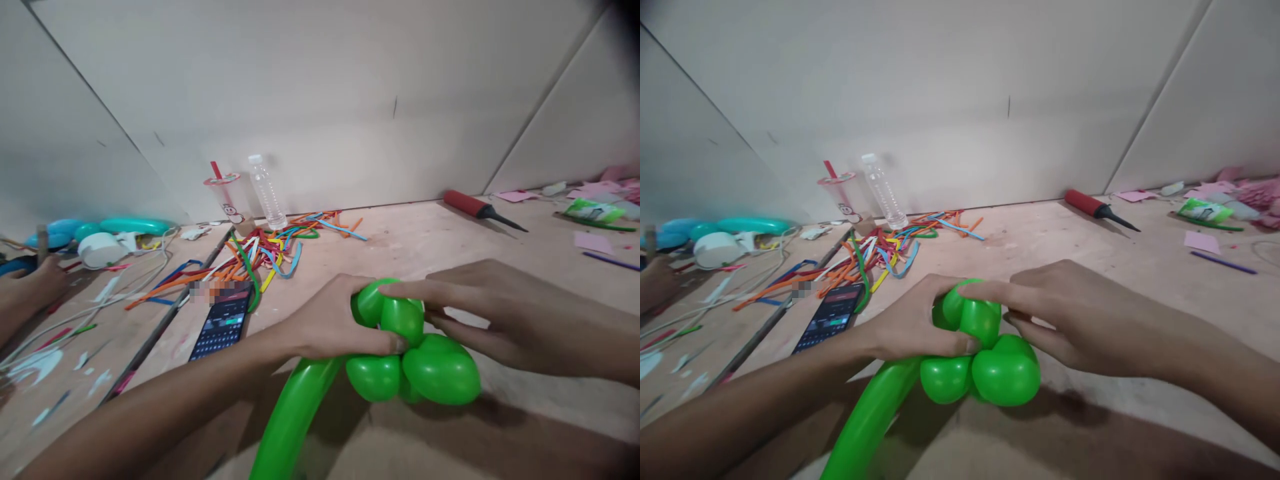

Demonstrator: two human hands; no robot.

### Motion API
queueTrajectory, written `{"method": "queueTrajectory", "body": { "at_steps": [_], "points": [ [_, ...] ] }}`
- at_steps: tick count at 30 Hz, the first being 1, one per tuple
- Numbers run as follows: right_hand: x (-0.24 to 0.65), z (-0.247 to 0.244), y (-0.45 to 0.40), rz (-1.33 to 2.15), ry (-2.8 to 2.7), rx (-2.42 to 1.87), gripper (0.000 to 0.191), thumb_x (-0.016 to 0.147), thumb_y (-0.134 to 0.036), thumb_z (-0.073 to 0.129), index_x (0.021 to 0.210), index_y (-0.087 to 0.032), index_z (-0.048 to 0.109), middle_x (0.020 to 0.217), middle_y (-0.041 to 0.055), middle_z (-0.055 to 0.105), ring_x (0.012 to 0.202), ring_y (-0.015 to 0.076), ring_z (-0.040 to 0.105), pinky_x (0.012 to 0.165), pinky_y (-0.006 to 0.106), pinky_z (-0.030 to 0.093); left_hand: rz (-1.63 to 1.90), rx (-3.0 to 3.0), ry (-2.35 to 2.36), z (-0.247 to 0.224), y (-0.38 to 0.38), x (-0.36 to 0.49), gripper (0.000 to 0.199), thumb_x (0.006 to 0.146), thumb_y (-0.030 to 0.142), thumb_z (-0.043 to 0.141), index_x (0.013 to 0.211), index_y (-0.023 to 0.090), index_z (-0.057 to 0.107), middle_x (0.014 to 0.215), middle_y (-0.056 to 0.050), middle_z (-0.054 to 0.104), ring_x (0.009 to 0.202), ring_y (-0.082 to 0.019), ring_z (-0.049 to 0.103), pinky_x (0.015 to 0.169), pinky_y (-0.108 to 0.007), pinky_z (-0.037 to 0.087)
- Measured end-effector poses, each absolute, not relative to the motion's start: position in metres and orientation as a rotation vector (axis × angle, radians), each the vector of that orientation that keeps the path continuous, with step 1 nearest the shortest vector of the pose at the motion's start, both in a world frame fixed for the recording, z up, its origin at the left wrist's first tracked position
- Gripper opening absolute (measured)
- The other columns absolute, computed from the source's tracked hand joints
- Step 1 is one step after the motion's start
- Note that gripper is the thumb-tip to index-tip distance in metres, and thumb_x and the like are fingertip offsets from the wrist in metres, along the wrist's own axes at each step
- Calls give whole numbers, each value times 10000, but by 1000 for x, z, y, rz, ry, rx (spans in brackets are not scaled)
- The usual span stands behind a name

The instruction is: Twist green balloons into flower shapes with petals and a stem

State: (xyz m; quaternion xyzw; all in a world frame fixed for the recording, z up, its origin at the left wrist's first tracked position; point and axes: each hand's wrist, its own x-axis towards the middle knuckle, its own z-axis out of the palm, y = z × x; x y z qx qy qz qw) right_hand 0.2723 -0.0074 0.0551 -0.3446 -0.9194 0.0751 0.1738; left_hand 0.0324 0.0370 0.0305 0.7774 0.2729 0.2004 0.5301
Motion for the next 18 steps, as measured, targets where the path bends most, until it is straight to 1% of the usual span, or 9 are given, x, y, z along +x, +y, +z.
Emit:
{"method": "queueTrajectory", "body": {
  "at_steps": [2, 5, 7, 8, 9, 11, 13, 15, 18],
  "points": [
    [272, 65, -8, 355, -2573, -1000, 591, 962, -243, 532, 1524, -374, 405, 1128, 40, 736, 896, 236, 712, 733, 343, 577, 443, 1887, 739, 36, 36, 31, 329, 698, 369, 775, 945, 157, 724, 858, -4, 698, 827, -182, 637, 733, -268, 513],
    [266, 74, -7, 528, -2531, -1038, 744, 932, -344, 602, 1590, -358, 254, 1292, 76, 666, 934, 241, 700, 718, 341, 590, 314, 1960, 919, 47, 33, 28, 299, 672, 416, 753, 806, 154, 699, 735, 2, 671, 702, -173, 618, 624, -259, 472],
    [258, 75, -4, 636, -2525, -1077, 822, 923, -414, 621, 1609, -341, 174, 1284, 82, 666, 925, 236, 694, 721, 340, 585, 294, 2120, 1025, 54, 30, 27, 297, 648, 436, 747, 744, 165, 674, 658, 9, 644, 632, -172, 597, 568, -259, 419],
    [254, 74, -2, 666, -2519, -1102, 828, 921, -441, 625, 1609, -328, 178, 1236, 77, 686, 894, 229, 692, 716, 336, 577, 330, 2234, 1070, 57, 28, 26, 301, 633, 445, 750, 734, 173, 667, 642, 8, 637, 624, -178, 594, 559, -264, 395],
    [248, 73, 0, 668, -2506, -1121, 813, 914, -463, 632, 1598, -312, 220, 1182, 68, 704, 858, 220, 688, 709, 330, 565, 377, 2352, 1109, 59, 27, 25, 312, 618, 455, 755, 736, 181, 663, 647, 3, 642, 630, -189, 596, 560, -270, 377],
    [238, 69, 3, 607, -2466, -1129, 724, 891, -485, 656, 1527, -283, 376, 1111, 58, 718, 805, 205, 673, 678, 312, 536, 459, 2534, 1191, 62, 23, 23, 360, 608, 494, 760, 767, 188, 656, 691, -22, 663, 653, -214, 603, 575, -286, 362],
    [229, 66, 5, 535, -2390, -1111, 627, 868, -435, 682, 1435, -264, 476, 1083, 53, 717, 796, 199, 664, 645, 291, 507, 523, 2606, 1258, 63, 19, 20, 426, 643, 557, 744, 833, 188, 644, 748, -51, 678, 676, -239, 610, 599, -304, 374],
    [224, 65, 6, 551, -2285, -1082, 612, 851, -317, 672, 1421, -260, 456, 1015, 34, 722, 779, 191, 662, 616, 273, 493, 621, 2577, 1264, 65, 14, 18, 486, 699, 597, 724, 948, 189, 635, 819, -70, 689, 739, -267, 629, 653, -327, 416],
    [224, 68, 8, 670, -2136, -994, 638, 829, -184, 621, 1421, -272, 402, 915, -2, 714, 743, 177, 666, 589, 255, 495, 768, 2368, 1140, 67, 7, 16, 573, 736, 584, 745, 1159, 226, 600, 1037, -81, 701, 960, -314, 643, 813, -369, 471]
  ]
}}
